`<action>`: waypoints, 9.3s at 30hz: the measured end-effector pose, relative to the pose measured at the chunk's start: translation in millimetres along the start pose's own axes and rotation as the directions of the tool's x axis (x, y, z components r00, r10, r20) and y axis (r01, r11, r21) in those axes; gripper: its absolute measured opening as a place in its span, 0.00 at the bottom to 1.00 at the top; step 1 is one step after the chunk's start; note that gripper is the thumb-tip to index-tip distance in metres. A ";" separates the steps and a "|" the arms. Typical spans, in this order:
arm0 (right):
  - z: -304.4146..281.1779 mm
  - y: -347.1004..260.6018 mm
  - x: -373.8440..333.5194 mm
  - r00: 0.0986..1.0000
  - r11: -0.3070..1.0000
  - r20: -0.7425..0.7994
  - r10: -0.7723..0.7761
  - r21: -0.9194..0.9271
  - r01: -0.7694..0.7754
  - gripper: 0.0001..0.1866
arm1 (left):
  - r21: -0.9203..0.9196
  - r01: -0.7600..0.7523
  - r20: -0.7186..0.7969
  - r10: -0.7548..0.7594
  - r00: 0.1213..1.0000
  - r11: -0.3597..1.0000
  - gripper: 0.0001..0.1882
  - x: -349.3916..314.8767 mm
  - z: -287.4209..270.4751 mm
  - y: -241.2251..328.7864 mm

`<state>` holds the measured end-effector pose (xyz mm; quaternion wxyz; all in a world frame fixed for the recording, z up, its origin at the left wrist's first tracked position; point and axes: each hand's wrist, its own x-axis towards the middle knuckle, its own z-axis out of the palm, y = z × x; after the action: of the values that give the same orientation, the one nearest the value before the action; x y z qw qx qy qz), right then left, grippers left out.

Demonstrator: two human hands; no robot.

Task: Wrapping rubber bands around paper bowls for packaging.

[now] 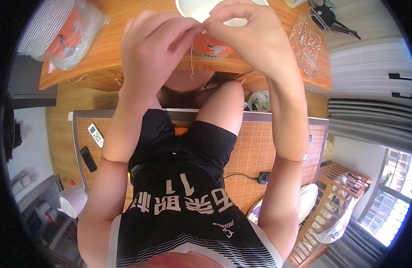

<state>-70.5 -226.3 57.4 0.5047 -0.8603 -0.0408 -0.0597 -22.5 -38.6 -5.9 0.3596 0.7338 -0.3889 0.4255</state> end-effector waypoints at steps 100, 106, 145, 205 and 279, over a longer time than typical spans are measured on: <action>86.4 62.2 -62.1 0.605 0.871 -0.627 -0.491 -0.379 0.313 0.13 | -0.446 0.469 0.221 -0.414 0.883 0.762 0.07 -39.2 -4.2 0.3; 108.4 54.1 -60.2 0.722 0.919 -0.659 -0.213 0.117 0.377 0.09 | -0.470 0.500 0.286 -0.410 0.866 0.728 0.06 -40.9 -8.3 4.6; 57.2 15.2 -27.6 0.758 0.750 -0.328 -0.564 -0.587 0.305 0.06 | -0.596 0.662 0.399 -0.548 0.735 0.455 0.07 -33.2 -3.6 8.3; 24.7 -13.2 0.5 0.998 0.993 0.060 -0.016 0.116 0.009 0.08 | -0.039 0.017 -0.270 -0.027 0.963 0.999 0.11 -20.2 -7.9 -12.7; 14.7 46.9 -4.5 0.629 0.519 -0.206 -0.750 -0.773 0.366 0.17 | -0.810 0.541 0.584 -0.393 0.710 -0.226 0.20 -124.5 -89.4 -66.5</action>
<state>-67.9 -236.4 9.1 0.1021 -0.8633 -0.1664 -0.4654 -36.8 100.4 -97.6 0.8657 0.3775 -0.2760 -0.1784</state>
